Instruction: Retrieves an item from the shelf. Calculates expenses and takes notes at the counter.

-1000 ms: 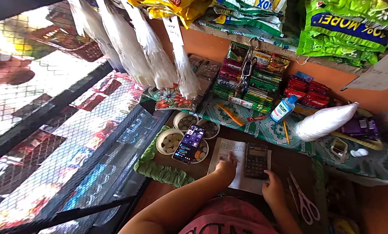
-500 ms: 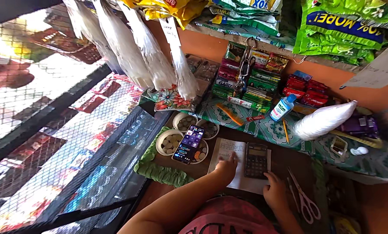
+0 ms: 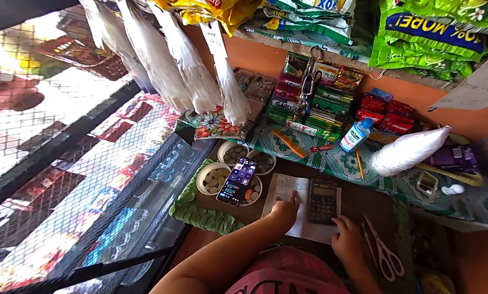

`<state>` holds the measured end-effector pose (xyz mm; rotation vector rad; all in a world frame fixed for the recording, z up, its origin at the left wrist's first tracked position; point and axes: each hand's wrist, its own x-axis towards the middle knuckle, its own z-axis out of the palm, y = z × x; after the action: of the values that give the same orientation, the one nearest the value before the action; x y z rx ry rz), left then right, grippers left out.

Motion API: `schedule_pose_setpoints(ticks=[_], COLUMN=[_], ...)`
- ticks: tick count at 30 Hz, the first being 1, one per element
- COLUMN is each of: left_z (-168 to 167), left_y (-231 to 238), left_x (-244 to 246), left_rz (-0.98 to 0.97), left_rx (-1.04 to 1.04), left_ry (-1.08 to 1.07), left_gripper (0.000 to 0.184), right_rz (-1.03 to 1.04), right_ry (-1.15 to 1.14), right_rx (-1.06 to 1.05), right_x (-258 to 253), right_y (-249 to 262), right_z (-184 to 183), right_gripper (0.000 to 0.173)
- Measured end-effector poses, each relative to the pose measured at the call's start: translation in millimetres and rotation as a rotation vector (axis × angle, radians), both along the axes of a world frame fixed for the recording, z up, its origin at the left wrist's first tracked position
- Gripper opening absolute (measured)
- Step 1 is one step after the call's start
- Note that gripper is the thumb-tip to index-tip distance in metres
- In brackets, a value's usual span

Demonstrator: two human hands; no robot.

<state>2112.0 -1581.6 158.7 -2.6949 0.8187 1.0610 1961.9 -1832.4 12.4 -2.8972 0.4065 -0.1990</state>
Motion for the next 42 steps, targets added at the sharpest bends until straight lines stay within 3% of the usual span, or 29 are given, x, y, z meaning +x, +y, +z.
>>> schedule_pose_setpoints(ticks=[16,22,26,31,36,42], left_z=[5,2,2,-2,0,-6], left_y=[-3,-4,-3,-2,-1,1], left_x=[-1,-1,-2,-2,-3,-4], left_rz=[0.022,0.025,0.024,0.025,0.015,0.025], left_rx=[0.021,0.02,0.012,-0.002,-0.025,-0.084], left_ry=[0.008,0.0,0.0,-0.005,-0.022,-0.032], left_gripper=[0.063,0.065,0.065,0.065,0.073,0.096], right_rz=[0.078,0.215,0.102,-0.055,-0.034,0.001], right_ry=[0.027,0.069,0.006,-0.026,-0.019,-0.031], right_rx=[-0.074,-0.06,0.008,0.137,0.153,0.14], right_x=[25,17,16,7,-2,-3], right_y=[37,59,49,22,13,11], right_z=[34,46,41,16,7,4], right_gripper=[0.047,0.058,0.052,0.066,0.063,0.06])
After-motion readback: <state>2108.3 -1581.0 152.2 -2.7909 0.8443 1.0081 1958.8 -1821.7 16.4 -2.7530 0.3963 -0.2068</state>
